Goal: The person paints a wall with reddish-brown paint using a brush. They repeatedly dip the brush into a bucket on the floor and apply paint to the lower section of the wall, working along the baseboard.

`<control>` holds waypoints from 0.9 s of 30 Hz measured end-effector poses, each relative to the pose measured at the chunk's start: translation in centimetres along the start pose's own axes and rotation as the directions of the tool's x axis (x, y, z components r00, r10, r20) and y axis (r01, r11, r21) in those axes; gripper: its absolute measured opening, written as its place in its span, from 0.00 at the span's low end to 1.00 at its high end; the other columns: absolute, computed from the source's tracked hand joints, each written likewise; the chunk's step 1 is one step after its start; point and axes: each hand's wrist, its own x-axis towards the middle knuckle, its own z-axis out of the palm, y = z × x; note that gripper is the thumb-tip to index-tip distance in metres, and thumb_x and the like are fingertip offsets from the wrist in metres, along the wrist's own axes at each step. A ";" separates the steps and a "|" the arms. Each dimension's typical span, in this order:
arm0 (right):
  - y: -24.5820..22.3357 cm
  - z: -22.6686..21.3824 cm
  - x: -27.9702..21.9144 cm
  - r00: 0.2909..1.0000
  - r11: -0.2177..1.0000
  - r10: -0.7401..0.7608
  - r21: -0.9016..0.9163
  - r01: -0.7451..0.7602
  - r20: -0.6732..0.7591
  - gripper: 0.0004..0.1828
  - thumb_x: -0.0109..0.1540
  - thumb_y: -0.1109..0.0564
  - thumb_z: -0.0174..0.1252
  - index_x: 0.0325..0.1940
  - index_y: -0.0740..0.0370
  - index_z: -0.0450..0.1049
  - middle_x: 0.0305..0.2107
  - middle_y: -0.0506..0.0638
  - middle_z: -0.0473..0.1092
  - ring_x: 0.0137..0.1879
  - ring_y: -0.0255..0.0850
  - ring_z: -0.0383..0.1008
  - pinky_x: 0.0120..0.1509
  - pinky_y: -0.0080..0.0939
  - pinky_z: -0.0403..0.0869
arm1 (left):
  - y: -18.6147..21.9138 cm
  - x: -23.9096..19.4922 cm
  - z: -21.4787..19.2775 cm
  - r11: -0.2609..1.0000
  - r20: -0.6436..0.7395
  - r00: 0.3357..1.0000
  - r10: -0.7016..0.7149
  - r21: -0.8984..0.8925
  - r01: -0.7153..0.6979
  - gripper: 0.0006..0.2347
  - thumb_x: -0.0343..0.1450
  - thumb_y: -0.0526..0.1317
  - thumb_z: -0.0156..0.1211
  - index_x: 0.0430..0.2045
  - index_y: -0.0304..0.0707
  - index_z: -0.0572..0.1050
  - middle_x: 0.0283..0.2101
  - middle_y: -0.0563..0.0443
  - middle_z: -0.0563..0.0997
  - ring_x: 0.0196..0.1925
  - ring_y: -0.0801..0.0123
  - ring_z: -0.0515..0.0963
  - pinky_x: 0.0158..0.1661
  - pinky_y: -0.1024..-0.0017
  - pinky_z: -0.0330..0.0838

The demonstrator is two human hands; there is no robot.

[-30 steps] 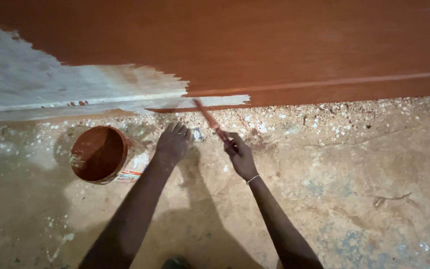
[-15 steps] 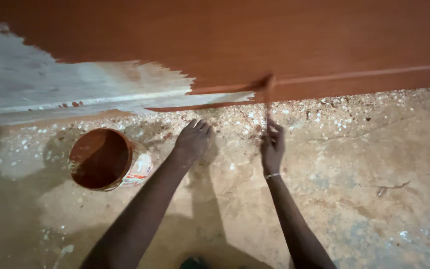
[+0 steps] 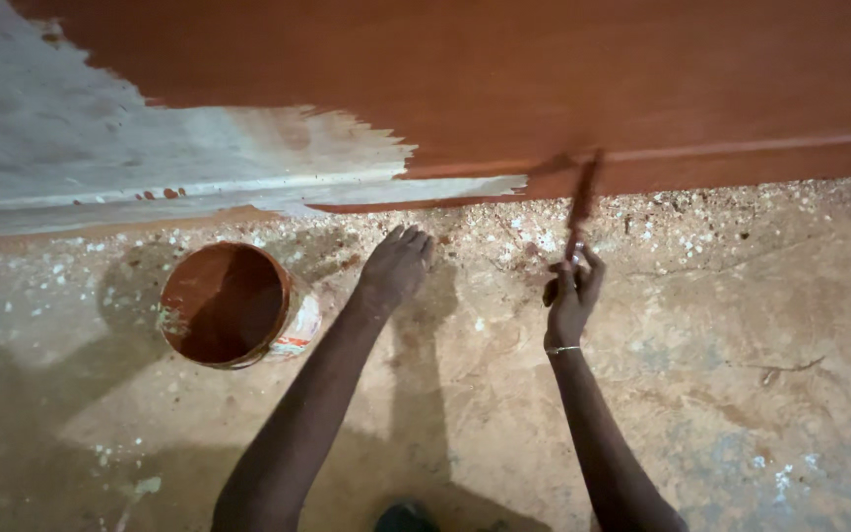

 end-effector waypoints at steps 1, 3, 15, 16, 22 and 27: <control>0.0 0.1 0.1 0.999 1.000 -0.007 0.028 0.008 -0.053 0.21 0.71 0.59 0.53 0.67 0.55 0.58 0.33 0.45 0.71 0.23 0.29 0.60 0.23 0.29 0.60 | 0.1 0.3 0.0 1.000 -0.004 1.000 0.006 0.004 -0.006 0.18 0.67 0.38 0.50 0.51 0.31 0.74 0.54 0.40 0.78 0.59 0.55 0.74 0.63 0.59 0.58; 0.3 1.5 -0.4 0.999 0.999 0.037 -0.010 -0.037 0.004 0.21 0.71 0.58 0.53 0.68 0.56 0.57 0.33 0.48 0.71 0.24 0.30 0.63 0.23 0.30 0.62 | 0.1 -0.4 -0.6 0.998 0.027 1.000 -0.001 -0.060 0.002 0.17 0.71 0.38 0.50 0.52 0.31 0.75 0.55 0.40 0.78 0.61 0.55 0.74 0.65 0.59 0.59; -1.2 7.7 -3.5 0.908 0.978 0.130 -0.205 -0.050 0.399 0.18 0.69 0.60 0.50 0.65 0.54 0.65 0.31 0.46 0.71 0.23 0.26 0.58 0.22 0.28 0.59 | -0.8 -2.8 -3.8 0.996 0.176 0.982 -0.065 -0.048 0.074 0.18 0.70 0.38 0.50 0.53 0.30 0.75 0.53 0.40 0.79 0.62 0.55 0.74 0.66 0.60 0.60; -1.6 7.0 -3.1 0.951 0.988 0.104 -0.136 -0.067 0.293 0.19 0.69 0.60 0.51 0.65 0.54 0.65 0.31 0.46 0.71 0.23 0.26 0.58 0.22 0.28 0.59 | -0.8 -2.9 -3.6 0.999 0.171 0.984 -0.043 -0.008 0.045 0.20 0.67 0.38 0.51 0.54 0.29 0.74 0.54 0.39 0.78 0.62 0.54 0.73 0.65 0.60 0.59; -1.9 7.0 -3.3 0.999 0.998 0.041 -0.043 -0.040 0.020 0.20 0.70 0.59 0.51 0.65 0.55 0.59 0.29 0.45 0.68 0.23 0.27 0.61 0.21 0.28 0.62 | -0.5 -2.5 -2.5 0.995 0.096 0.993 -0.068 -0.060 0.074 0.16 0.74 0.38 0.49 0.52 0.30 0.76 0.54 0.38 0.79 0.62 0.52 0.73 0.67 0.57 0.58; -0.5 11.1 -5.3 0.888 0.984 0.117 -0.172 -0.043 0.445 0.19 0.70 0.59 0.52 0.64 0.54 0.61 0.31 0.45 0.68 0.24 0.27 0.61 0.23 0.28 0.61 | -1.2 -3.7 -3.0 0.992 0.075 0.993 -0.090 -0.081 0.096 0.14 0.69 0.38 0.52 0.46 0.33 0.77 0.49 0.42 0.80 0.59 0.56 0.75 0.62 0.59 0.63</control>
